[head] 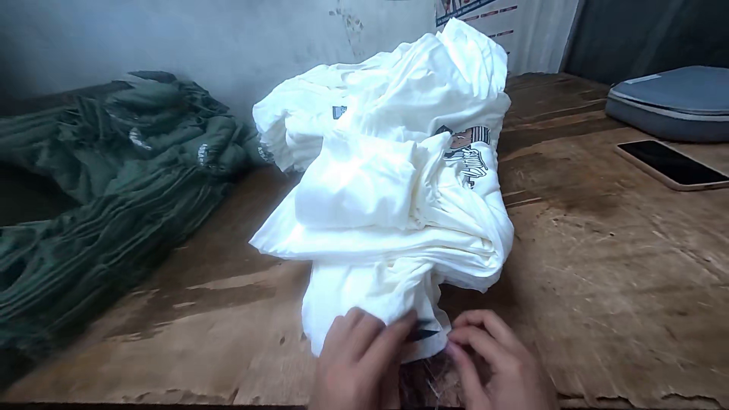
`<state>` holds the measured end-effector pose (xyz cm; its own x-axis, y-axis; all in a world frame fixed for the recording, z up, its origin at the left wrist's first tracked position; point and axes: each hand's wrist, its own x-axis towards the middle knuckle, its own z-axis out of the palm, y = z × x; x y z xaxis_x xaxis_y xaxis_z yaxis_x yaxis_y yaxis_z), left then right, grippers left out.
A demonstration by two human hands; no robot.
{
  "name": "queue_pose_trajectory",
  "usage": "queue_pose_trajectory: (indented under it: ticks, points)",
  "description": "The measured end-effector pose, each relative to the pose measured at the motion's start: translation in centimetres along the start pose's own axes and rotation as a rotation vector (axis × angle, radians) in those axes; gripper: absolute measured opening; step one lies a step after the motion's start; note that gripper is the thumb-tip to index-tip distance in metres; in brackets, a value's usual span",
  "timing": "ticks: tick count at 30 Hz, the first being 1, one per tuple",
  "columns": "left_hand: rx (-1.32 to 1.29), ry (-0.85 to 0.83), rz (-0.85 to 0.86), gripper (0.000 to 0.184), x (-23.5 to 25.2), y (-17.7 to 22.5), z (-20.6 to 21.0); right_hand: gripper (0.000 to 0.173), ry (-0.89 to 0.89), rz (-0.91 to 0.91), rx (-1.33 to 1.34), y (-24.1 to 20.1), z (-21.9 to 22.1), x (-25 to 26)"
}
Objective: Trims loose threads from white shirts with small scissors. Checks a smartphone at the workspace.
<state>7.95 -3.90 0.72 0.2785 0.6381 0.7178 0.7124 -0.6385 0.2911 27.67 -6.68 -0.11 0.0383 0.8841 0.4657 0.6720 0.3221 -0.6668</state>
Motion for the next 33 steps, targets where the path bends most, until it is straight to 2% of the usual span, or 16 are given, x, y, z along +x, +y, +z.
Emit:
queue_pose_trajectory:
  ticks: [2,6,11,15,19,21,24,26,28,29,31,32,33]
  points:
    - [0.095,0.032,0.089,0.015,-0.1,0.3,0.1,0.008,0.113,-0.013,0.056,0.5,0.3,-0.4]
    - [0.236,0.023,0.149,0.018,0.0,1.7,0.0,0.009,0.269,-0.079,0.170,1.1,0.8,-0.9]
    - [0.254,0.020,0.207,0.021,0.5,1.5,1.4,0.006,0.275,-0.216,0.226,1.5,1.1,-1.0]
    - [0.125,0.015,0.108,0.018,0.5,0.7,1.0,0.009,0.133,-0.287,0.032,2.0,0.3,-0.6]
    - [-0.089,-0.008,-0.077,0.025,0.4,-1.6,1.0,0.021,0.125,-0.505,-0.209,1.7,1.1,0.9]
    - [-0.145,-0.019,-0.092,0.026,0.1,-2.2,0.9,0.015,0.085,-0.562,-0.186,2.1,0.4,1.5]
    - [-0.186,-0.079,-0.019,0.033,-0.4,-2.1,0.2,0.008,-0.140,-0.498,-0.003,2.4,-3.0,1.3]
    - [-0.118,-0.116,0.056,0.041,-1.2,-2.1,0.3,0.009,-0.330,-0.395,-0.026,2.3,-5.2,0.8]
    - [-0.076,-0.113,0.115,0.022,-1.7,-2.3,0.6,0.023,-0.406,-0.286,-0.147,1.9,-5.8,0.4]
    - [-0.092,-0.108,0.124,0.016,-1.8,-2.4,0.7,0.032,-0.347,-0.254,-0.183,1.7,-5.1,0.2]
    - [-0.186,-0.115,0.103,0.014,-1.5,-2.5,0.3,0.042,-0.103,-0.238,-0.171,1.1,-2.5,0.2]
    - [-0.237,-0.122,0.085,0.016,-1.2,-2.5,0.0,0.040,0.019,-0.249,-0.091,0.9,-0.8,0.3]
    - [-0.280,-0.122,0.067,0.016,-0.9,-2.6,-0.3,0.031,0.108,-0.266,0.043,0.7,0.7,0.5]
